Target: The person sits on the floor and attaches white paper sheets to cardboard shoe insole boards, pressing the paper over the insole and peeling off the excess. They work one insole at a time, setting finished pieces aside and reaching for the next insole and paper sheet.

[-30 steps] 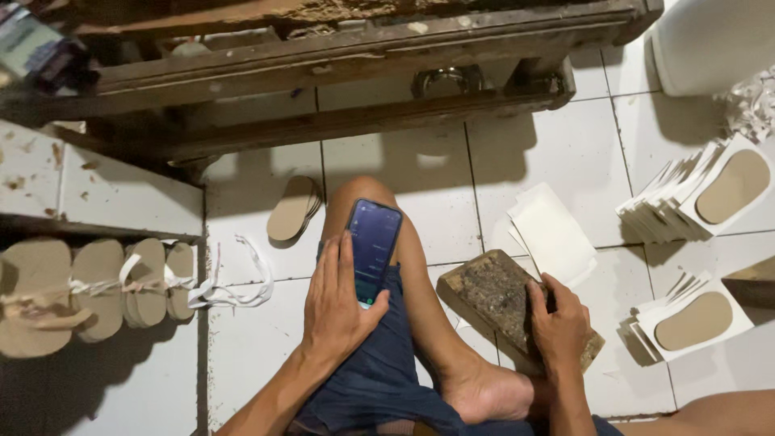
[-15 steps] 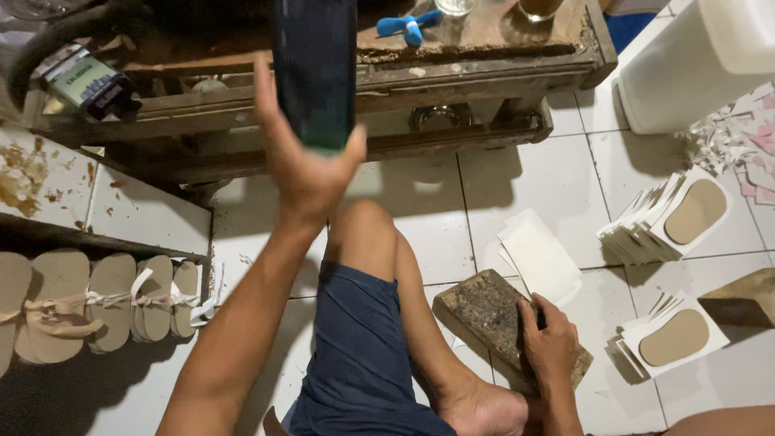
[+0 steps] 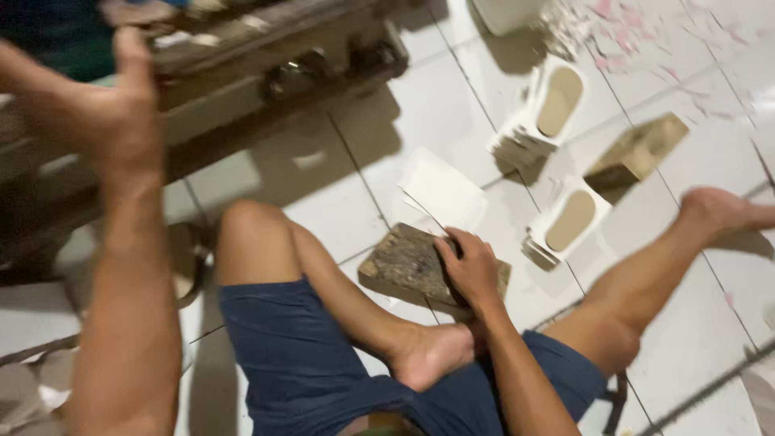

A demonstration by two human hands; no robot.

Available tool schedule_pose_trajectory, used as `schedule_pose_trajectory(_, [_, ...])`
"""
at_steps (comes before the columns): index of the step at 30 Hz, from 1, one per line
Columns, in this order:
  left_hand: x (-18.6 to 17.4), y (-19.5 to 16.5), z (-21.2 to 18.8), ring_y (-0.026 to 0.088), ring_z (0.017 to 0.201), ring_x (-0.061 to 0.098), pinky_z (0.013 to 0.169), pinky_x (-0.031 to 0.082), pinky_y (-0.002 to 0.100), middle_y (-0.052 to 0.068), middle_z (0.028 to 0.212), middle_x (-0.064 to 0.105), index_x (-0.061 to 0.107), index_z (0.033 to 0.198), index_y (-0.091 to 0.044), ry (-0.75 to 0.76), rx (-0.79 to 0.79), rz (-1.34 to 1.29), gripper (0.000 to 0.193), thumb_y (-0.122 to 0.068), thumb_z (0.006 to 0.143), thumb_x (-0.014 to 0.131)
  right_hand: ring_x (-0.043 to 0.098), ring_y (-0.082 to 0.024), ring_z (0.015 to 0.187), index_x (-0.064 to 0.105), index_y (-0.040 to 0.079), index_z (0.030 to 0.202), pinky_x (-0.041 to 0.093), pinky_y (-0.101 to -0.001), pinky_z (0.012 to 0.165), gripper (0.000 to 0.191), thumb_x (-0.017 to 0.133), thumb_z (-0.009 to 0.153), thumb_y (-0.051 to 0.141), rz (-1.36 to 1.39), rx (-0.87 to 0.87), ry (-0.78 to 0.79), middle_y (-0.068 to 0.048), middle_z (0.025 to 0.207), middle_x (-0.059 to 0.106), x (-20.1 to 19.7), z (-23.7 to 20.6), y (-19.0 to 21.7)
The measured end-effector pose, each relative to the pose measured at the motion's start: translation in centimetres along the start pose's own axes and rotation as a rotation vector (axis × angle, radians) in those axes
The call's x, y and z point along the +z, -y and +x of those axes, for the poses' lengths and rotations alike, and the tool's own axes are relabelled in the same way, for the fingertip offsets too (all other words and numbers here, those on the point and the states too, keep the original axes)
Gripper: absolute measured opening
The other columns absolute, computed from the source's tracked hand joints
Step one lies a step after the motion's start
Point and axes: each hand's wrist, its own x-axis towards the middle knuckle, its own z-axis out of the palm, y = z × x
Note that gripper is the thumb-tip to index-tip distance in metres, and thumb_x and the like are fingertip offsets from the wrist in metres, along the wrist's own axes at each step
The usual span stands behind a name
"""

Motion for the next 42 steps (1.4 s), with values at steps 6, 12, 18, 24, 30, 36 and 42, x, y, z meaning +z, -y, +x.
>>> schedule_pose_trajectory(6, [-0.7,-0.3,-0.8,0.027,0.137,0.054,0.114,0.042,0.047,0.017,0.142,0.048,0.039,0.150,-0.005,0.141,-0.092,-0.128,0.060,-0.035,0.105,0.066,0.065,-0.034,0.102,0.068,0.004,0.120,0.050,-0.0435,0.091,0.039,0.077,0.090,0.028,0.025,-0.086,-0.027,-0.015,0.112,0.069,-0.8,3.7,0.8])
schedule_pose_trajectory(12, [-7.9,-4.2,-9.4,0.032,0.155,0.032,0.131,0.027,0.047,0.018,0.162,0.031,0.024,0.158,-0.002,0.084,-0.012,-0.179,0.062,-0.010,0.112,0.066,0.056,-0.043,0.104,0.060,0.003,0.114,0.047,-0.0505,0.088,0.063,0.090,0.067,0.032,-0.195,-0.198,0.267,-0.024,0.114,0.057,0.4,8.8,-0.4])
schedule_pose_trajectory(18, [-9.6,0.6,-16.3,0.053,0.134,0.040,0.113,0.033,0.054,0.042,0.144,0.044,0.060,0.135,0.009,0.420,-0.348,0.303,0.060,-0.030,0.093,0.076,0.058,-0.042,0.106,0.064,0.006,0.108,0.051,-0.0498,0.086,0.044,0.082,0.076,0.029,-0.306,-0.306,0.400,-0.020,0.112,0.060,1.9,10.2,0.1])
schedule_pose_trajectory(24, [-11.4,0.8,-17.7,0.047,0.099,0.066,0.084,0.054,0.051,0.029,0.111,0.069,0.070,0.119,0.002,0.456,-0.497,0.166,0.041,-0.030,0.093,0.070,0.064,-0.035,0.097,0.070,0.005,0.105,0.054,-0.0450,0.085,0.019,0.067,0.098,0.022,-0.283,-0.110,0.468,-0.016,0.105,0.066,1.7,10.0,1.9])
schedule_pose_trajectory(30, [-11.1,0.1,-16.6,0.044,0.096,0.069,0.082,0.055,0.049,0.029,0.108,0.070,0.064,0.128,0.004,0.411,-0.464,0.218,0.052,-0.026,0.087,0.076,0.067,-0.024,0.089,0.078,0.003,0.098,0.053,-0.0342,0.079,0.018,0.073,0.088,0.017,0.057,-0.113,0.341,-0.011,0.101,0.070,0.3,8.8,1.1])
schedule_pose_trajectory(36, [-10.4,-5.1,-16.0,0.023,0.115,0.068,0.098,0.054,0.032,0.016,0.126,0.068,0.062,0.140,0.005,0.240,-0.708,-0.535,0.044,-0.016,0.101,0.067,0.056,-0.014,0.076,0.076,0.001,0.103,0.045,-0.0295,0.067,0.019,0.071,0.101,0.019,0.419,0.252,0.126,-0.006,0.085,0.065,-1.6,9.4,-0.2])
schedule_pose_trajectory(42, [-6.6,-18.2,-17.6,0.019,0.100,0.065,0.088,0.054,0.029,0.013,0.116,0.072,0.068,0.136,0.002,1.022,-1.064,-1.328,0.040,-0.008,0.097,0.066,0.068,-0.013,0.082,0.066,0.001,0.109,0.056,-0.0285,0.072,0.021,0.061,0.104,0.021,1.437,0.497,0.196,-0.005,0.096,0.073,-5.9,2.5,0.3])
